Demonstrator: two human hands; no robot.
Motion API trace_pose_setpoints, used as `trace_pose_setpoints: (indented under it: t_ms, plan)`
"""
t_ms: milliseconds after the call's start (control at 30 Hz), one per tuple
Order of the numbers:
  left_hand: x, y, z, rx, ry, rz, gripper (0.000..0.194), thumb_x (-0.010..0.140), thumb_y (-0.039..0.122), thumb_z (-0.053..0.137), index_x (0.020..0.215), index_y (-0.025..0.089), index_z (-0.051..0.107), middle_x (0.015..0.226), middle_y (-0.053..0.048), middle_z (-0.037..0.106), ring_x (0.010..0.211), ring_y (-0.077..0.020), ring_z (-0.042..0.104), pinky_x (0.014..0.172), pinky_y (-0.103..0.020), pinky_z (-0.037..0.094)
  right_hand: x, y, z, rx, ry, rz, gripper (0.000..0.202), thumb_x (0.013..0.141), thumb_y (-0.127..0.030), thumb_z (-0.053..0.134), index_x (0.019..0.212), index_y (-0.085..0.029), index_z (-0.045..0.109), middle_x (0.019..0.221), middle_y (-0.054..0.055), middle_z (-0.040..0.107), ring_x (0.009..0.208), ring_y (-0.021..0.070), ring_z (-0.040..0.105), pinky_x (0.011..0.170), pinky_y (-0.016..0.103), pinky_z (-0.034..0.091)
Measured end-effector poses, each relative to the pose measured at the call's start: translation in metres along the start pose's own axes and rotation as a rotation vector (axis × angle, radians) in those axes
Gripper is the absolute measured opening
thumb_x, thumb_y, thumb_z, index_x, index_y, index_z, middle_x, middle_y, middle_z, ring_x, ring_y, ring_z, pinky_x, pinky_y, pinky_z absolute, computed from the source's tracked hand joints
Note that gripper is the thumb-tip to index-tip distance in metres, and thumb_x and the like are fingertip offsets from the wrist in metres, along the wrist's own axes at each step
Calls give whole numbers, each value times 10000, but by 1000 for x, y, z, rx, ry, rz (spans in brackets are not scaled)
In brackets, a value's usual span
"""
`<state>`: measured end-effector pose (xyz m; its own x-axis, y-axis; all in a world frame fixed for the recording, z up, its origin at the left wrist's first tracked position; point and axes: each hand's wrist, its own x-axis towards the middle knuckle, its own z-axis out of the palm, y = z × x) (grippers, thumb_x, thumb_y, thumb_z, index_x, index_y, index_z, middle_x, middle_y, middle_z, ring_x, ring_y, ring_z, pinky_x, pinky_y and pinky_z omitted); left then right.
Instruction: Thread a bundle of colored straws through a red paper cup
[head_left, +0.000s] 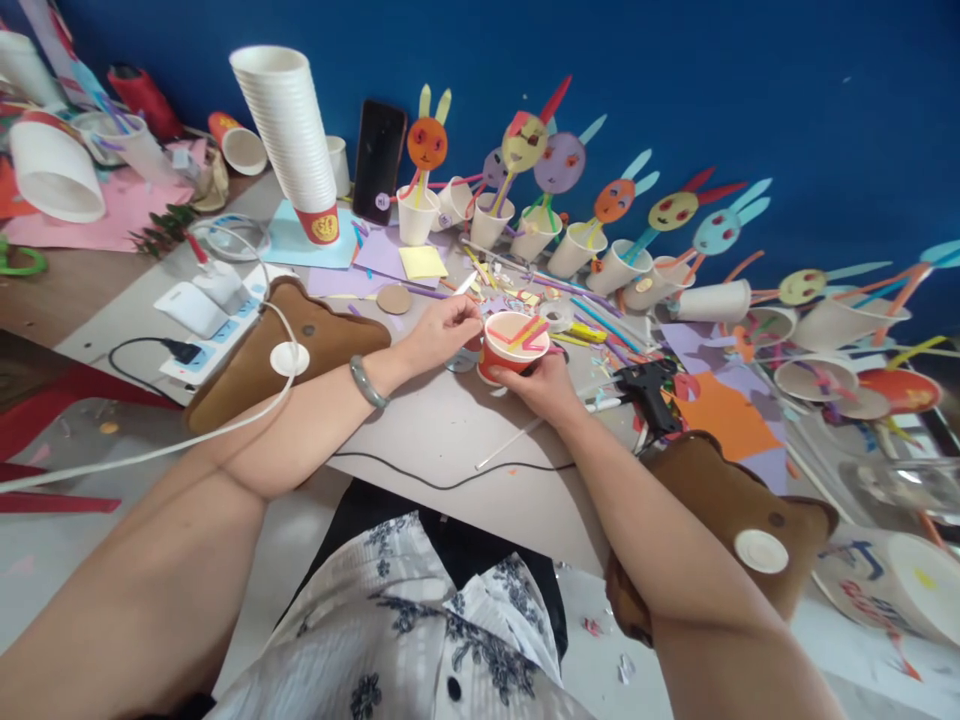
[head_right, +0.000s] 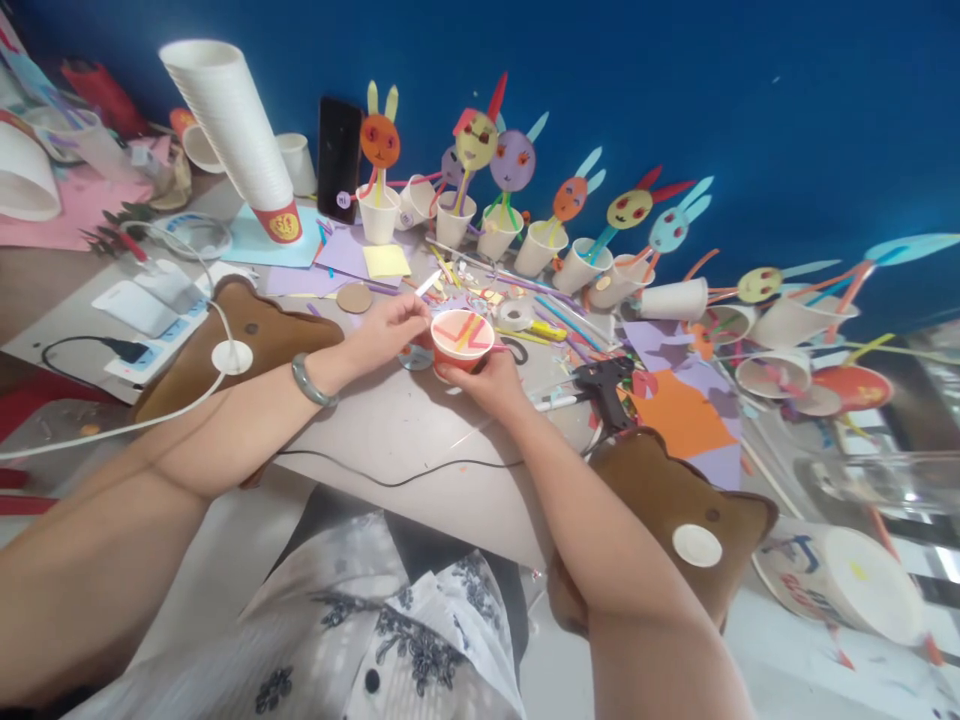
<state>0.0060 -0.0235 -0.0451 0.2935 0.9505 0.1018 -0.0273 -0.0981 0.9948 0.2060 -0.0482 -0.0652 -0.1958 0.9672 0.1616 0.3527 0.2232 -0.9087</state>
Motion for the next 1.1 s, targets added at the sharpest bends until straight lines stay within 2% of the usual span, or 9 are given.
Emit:
trace_pose_setpoints:
  t_ms: [133, 300, 433, 567, 667, 767, 867, 933, 1100]
  plan:
    - [-2, -2, 1, -77, -47, 48, 100, 901, 203, 623, 973, 187, 555, 848, 19, 595, 728, -90, 592, 680, -224, 515, -1, 1, -2, 9, 10, -6, 479, 643, -431, 892, 1032, -176, 778, 1084, 113, 820, 1066, 358, 749, 996, 504, 590]
    - [-2, -7, 0, 28, -176, 220, 563, 776, 477, 843, 1205, 188, 622, 968, -38, 660, 770, -113, 567, 697, -249, 481, -1, 0, -5, 26, -16, -27, 437, 700, -450, 880, 1041, -204, 760, 1134, 111, 805, 1086, 339, 737, 1030, 511, 583]
    - [-2, -6, -1, 143, -162, 262, 568, 743, 598, 844, 1049, 159, 655, 908, -30, 633, 742, -116, 531, 699, -274, 459, 0, 2, -5, 24, -14, -53, 504, 697, -460, 899, 1106, -223, 725, 1182, 114, 773, 1136, 338, 710, 1096, 549, 537]
    - [-2, -5, -1, 132, -174, 198, 559, 740, 670, 816, 919, 178, 618, 737, 36, 520, 637, -98, 441, 609, -264, 382, 2, 12, -8, 168, 1, -61, 833, 612, -523, 953, 1322, -270, 600, 1313, 108, 706, 1235, 339, 675, 1114, 546, 527]
    - [-1, -3, -1, 136, -178, 188, 559, 729, 681, 822, 881, 188, 608, 696, 49, 477, 627, -97, 416, 600, -261, 353, 5, 20, -13, 290, 22, -57, 988, 566, -617, 956, 1395, -311, 517, 1331, 94, 695, 1190, 320, 700, 1044, 517, 573]
    - [-2, -2, -1, 166, -175, 203, 523, 744, 649, 822, 847, 191, 590, 693, 48, 474, 636, -96, 412, 606, -256, 342, 7, 17, -22, 293, 108, -143, 859, 628, -698, 893, 1324, -302, 583, 1269, 89, 721, 1163, 311, 702, 1013, 503, 574]
    - [-2, -1, -1, 201, -180, 218, 475, 757, 591, 820, 816, 194, 567, 692, 49, 473, 628, -92, 399, 592, -253, 322, 6, 3, -31, 85, 221, -282, 562, 750, -666, 830, 1135, -278, 700, 1213, 90, 732, 1171, 304, 681, 1030, 489, 545]
    - [-2, -1, -1, 228, -185, 228, 449, 754, 563, 820, 807, 195, 569, 687, 49, 476, 621, -92, 393, 585, -254, 315, 3, -9, -36, -81, 254, -357, 415, 787, -604, 827, 1022, -274, 739, 1083, 76, 742, 1067, 286, 692, 981, 475, 550]
    - [-2, 1, -2, 318, -255, 256, 429, 768, 568, 792, 802, 195, 582, 694, 34, 506, 633, -103, 412, 597, -261, 327, -5, -35, -39, -281, 123, -366, 208, 831, -473, 804, 897, -279, 770, 857, 50, 707, 819, 241, 646, 788, 425, 542]
